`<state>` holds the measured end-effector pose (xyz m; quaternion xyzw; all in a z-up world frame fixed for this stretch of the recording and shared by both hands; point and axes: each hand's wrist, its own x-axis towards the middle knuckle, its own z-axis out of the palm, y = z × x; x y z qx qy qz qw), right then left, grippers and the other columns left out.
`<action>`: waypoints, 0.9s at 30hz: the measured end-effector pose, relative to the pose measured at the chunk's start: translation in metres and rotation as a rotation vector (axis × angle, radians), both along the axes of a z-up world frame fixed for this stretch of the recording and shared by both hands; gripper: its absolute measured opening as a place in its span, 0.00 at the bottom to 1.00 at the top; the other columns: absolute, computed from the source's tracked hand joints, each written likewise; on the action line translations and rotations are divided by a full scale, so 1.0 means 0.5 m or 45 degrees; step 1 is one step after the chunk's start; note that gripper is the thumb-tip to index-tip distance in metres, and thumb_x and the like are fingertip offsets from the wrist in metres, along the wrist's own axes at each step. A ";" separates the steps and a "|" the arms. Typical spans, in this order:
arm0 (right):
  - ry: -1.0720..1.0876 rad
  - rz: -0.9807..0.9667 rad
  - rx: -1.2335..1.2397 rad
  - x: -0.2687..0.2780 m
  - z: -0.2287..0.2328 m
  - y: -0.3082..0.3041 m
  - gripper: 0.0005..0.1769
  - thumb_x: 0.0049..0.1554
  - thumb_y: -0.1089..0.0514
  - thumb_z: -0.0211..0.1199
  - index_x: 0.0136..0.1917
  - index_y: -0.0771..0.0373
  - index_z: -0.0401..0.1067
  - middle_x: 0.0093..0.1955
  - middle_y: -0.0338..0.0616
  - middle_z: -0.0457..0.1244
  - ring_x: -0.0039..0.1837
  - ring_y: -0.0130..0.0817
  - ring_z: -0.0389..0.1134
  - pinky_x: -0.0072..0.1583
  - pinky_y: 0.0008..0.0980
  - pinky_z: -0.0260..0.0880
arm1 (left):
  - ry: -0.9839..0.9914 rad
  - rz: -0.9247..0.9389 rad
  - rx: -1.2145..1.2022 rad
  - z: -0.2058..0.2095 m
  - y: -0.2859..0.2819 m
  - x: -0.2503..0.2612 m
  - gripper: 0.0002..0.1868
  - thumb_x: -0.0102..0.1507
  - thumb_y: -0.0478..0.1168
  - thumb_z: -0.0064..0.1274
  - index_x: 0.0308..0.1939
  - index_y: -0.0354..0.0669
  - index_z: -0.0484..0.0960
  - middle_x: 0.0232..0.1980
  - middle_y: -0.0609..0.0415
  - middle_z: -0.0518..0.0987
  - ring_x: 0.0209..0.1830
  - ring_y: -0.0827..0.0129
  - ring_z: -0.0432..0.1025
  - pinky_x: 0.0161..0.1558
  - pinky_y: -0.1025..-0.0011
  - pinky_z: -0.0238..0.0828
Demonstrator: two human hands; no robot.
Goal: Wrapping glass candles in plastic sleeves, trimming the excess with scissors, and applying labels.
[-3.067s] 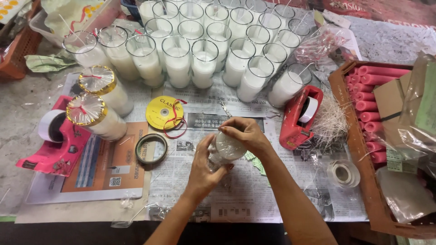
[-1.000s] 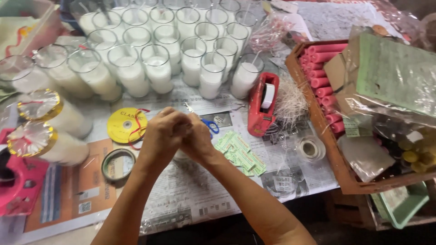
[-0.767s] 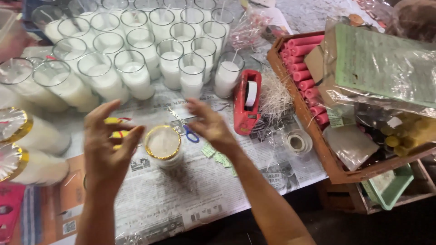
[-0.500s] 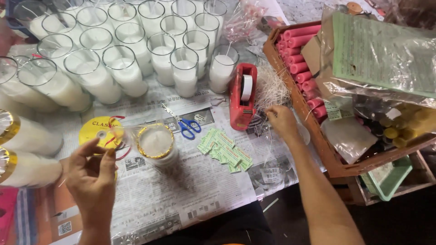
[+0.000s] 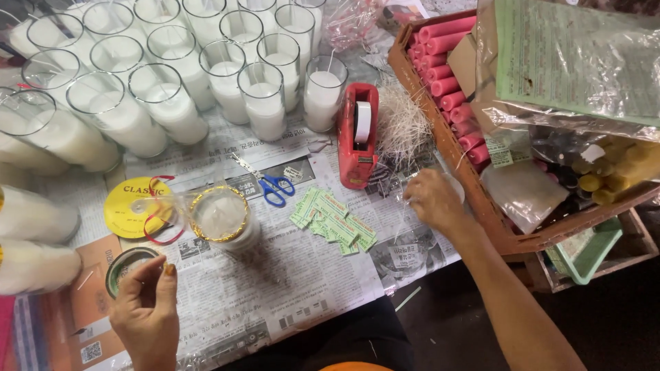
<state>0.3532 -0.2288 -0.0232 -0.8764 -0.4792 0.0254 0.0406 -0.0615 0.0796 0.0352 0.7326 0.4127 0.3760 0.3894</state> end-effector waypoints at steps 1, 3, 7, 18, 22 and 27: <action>0.002 0.001 -0.001 -0.022 -0.010 -0.011 0.08 0.48 0.61 0.74 0.42 0.49 0.83 0.55 0.41 0.71 0.68 0.48 0.63 0.70 0.49 0.64 | 0.002 0.001 -0.001 0.002 -0.006 0.003 0.12 0.70 0.32 0.58 0.58 0.36 0.81 0.50 0.47 0.81 0.46 0.68 0.74 0.48 0.74 0.73; -0.062 0.138 -0.043 -0.065 -0.028 -0.033 0.18 0.45 0.65 0.73 0.48 0.48 0.81 0.75 0.47 0.57 0.81 0.62 0.48 0.74 0.69 0.55 | 0.000 -0.022 -0.133 0.006 -0.018 0.007 0.13 0.69 0.32 0.57 0.57 0.35 0.81 0.47 0.47 0.81 0.45 0.68 0.74 0.48 0.74 0.75; -0.074 0.235 0.202 -0.083 -0.016 -0.019 0.09 0.54 0.62 0.66 0.32 0.54 0.76 0.73 0.53 0.59 0.79 0.65 0.49 0.75 0.69 0.51 | 0.006 -0.093 -0.177 0.002 -0.031 0.029 0.12 0.68 0.34 0.57 0.55 0.37 0.82 0.44 0.50 0.80 0.41 0.70 0.73 0.43 0.76 0.74; 1.153 -1.033 1.254 -0.025 0.298 0.082 0.06 0.66 0.66 0.59 0.51 0.61 0.77 0.48 0.41 0.72 0.43 0.20 0.68 0.50 0.12 0.78 | -0.020 -0.423 -0.054 0.024 -0.078 0.076 0.11 0.61 0.34 0.60 0.48 0.42 0.85 0.42 0.53 0.85 0.37 0.74 0.78 0.41 0.78 0.76; 1.193 -0.946 1.044 -0.145 0.384 0.125 0.08 0.68 0.66 0.55 0.48 0.64 0.73 0.49 0.44 0.72 0.54 0.31 0.73 0.57 0.23 0.79 | -0.015 -0.549 -0.029 0.065 -0.101 0.130 0.11 0.61 0.31 0.57 0.47 0.38 0.85 0.39 0.51 0.85 0.29 0.74 0.75 0.29 0.80 0.75; 1.406 0.010 1.140 -0.258 0.284 0.196 0.05 0.56 0.71 0.64 0.44 0.71 0.80 0.36 0.54 0.71 0.42 0.35 0.74 0.50 0.37 0.79 | -0.238 -0.732 0.162 0.145 -0.123 0.234 0.12 0.64 0.39 0.58 0.51 0.46 0.87 0.43 0.48 0.85 0.31 0.59 0.79 0.33 0.67 0.77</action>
